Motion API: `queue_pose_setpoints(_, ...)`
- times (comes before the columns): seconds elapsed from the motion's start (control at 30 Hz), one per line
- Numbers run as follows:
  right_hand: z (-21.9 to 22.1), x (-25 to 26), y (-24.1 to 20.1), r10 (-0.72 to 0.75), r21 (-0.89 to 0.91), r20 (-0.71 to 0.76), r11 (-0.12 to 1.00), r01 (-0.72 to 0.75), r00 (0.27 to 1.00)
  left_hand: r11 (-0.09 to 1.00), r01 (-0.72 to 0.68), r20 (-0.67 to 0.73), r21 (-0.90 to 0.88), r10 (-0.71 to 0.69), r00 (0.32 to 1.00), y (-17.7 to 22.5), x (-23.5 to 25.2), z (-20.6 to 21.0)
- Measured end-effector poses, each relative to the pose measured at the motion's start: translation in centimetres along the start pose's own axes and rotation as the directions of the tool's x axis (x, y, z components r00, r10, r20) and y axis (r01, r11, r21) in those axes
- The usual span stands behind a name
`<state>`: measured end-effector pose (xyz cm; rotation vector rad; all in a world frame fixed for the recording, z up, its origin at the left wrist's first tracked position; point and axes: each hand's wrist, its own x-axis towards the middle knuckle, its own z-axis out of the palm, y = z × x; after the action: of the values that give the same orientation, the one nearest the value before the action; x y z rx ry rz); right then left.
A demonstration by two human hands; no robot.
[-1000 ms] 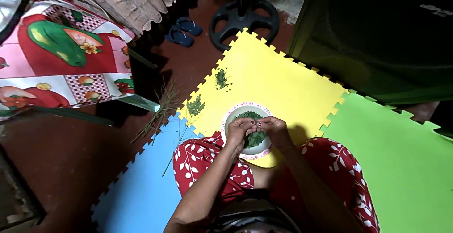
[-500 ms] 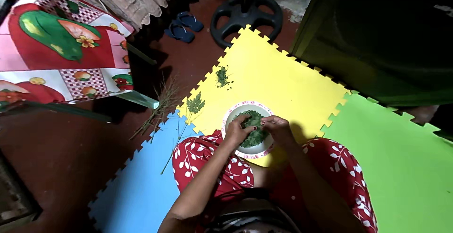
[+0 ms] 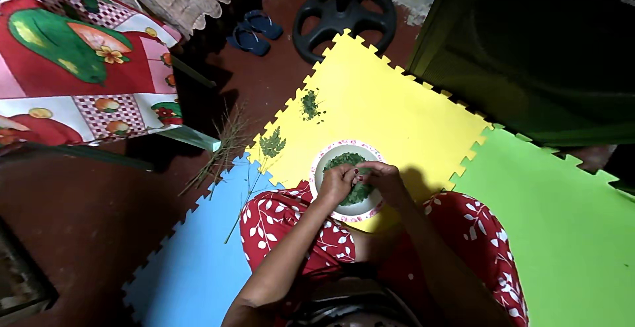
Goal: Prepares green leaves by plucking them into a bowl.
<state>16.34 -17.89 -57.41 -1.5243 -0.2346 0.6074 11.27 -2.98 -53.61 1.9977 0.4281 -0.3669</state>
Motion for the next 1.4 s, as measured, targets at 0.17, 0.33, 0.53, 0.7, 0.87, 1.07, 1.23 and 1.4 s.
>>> queue_pose_setpoints(0.17, -0.2, 0.2, -1.1, 0.116, 0.009, 0.048, 0.993, -0.116, 0.992, 0.997, -0.031, 0.086, -0.076, 0.038, 0.996, -0.1, 0.2, -0.5)
queue_pose_setpoints(0.33, -1.2, 1.0, -1.2, 0.272, 0.201, 0.003, 0.943, -0.267, 0.962, 0.934, -0.013, 0.01, -0.356, 0.018, 1.0, -0.4, 2.8, -3.0)
queue_pose_setpoints(0.53, -1.5, 2.8, -0.5, 0.39, -0.027, -0.013, 0.92, -0.39, 0.921, 0.974, 0.109, -0.29, 0.197, -0.048, 0.956, -3.1, 13.8, -9.7)
queue_pose_setpoints(0.7, -1.6, 3.5, -0.5, 0.398, -0.133, -0.009, 0.909, -0.396, 0.917, 0.892, 0.133, -0.252, 0.432, -0.022, 0.967, -4.0, 17.5, -9.8)
queue_pose_setpoints(0.87, -1.2, 3.1, -0.6, 0.34, -0.068, -0.061, 0.936, -0.344, 0.938, 0.986, -0.105, 0.141, 0.127, 0.087, 0.986, -0.3, 8.6, -5.0)
queue_pose_setpoints(1.07, 0.5, 1.1, -1.1, 0.276, 0.025, -0.121, 0.961, -0.275, 0.954, 0.976, -0.215, -0.065, -0.021, 0.214, 0.975, -0.5, 1.3, -0.1)
queue_pose_setpoints(1.23, -0.1, -0.5, -1.0, 0.184, 0.109, -0.011, 0.977, -0.182, 0.983, 0.971, -0.171, -0.138, -0.169, 0.149, 0.979, -0.2, -0.5, 0.0)
queue_pose_setpoints(1.4, -0.8, -1.4, -1.0, 0.129, 0.205, -0.032, 0.971, -0.12, 0.991, 0.958, -0.125, -0.156, -0.256, 0.087, 0.984, -0.5, -1.3, -0.5)
